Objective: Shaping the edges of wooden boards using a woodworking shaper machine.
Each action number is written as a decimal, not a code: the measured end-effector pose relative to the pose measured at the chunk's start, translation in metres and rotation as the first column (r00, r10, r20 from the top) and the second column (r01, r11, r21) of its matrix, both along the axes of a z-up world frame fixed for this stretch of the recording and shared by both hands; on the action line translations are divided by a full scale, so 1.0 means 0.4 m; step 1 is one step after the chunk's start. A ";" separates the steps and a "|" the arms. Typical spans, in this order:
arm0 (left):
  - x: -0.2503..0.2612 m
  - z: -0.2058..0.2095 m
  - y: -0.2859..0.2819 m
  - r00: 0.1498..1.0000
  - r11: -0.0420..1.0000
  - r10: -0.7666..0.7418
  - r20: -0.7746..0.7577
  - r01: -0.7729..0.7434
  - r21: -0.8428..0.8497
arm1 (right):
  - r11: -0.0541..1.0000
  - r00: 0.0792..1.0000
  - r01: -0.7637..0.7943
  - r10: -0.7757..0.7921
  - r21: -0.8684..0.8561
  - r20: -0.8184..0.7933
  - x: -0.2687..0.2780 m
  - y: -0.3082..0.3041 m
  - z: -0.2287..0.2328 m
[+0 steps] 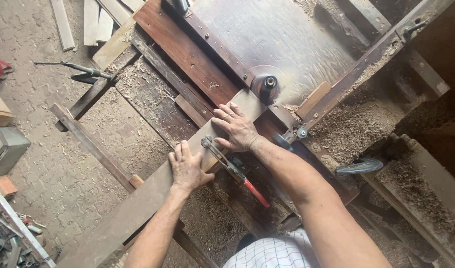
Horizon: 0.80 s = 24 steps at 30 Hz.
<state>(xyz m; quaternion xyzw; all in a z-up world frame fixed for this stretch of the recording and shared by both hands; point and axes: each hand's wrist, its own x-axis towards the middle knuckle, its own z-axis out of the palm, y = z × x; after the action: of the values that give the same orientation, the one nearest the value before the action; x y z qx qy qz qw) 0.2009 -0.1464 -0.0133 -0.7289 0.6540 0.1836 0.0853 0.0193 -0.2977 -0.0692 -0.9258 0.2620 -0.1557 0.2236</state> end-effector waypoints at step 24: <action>0.034 0.030 -0.034 1.000 1.000 0.006 0.013 -0.006 0.005 | 1.000 1.000 -0.006 0.006 0.002 0.004 0.040 -0.029 0.005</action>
<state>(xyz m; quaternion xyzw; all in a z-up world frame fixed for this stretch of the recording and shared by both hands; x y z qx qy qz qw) 0.2147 -0.1600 -0.0014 -0.7318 0.6509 0.1808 0.0907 0.0352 -0.3095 -0.0672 -0.9260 0.2591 -0.1566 0.2255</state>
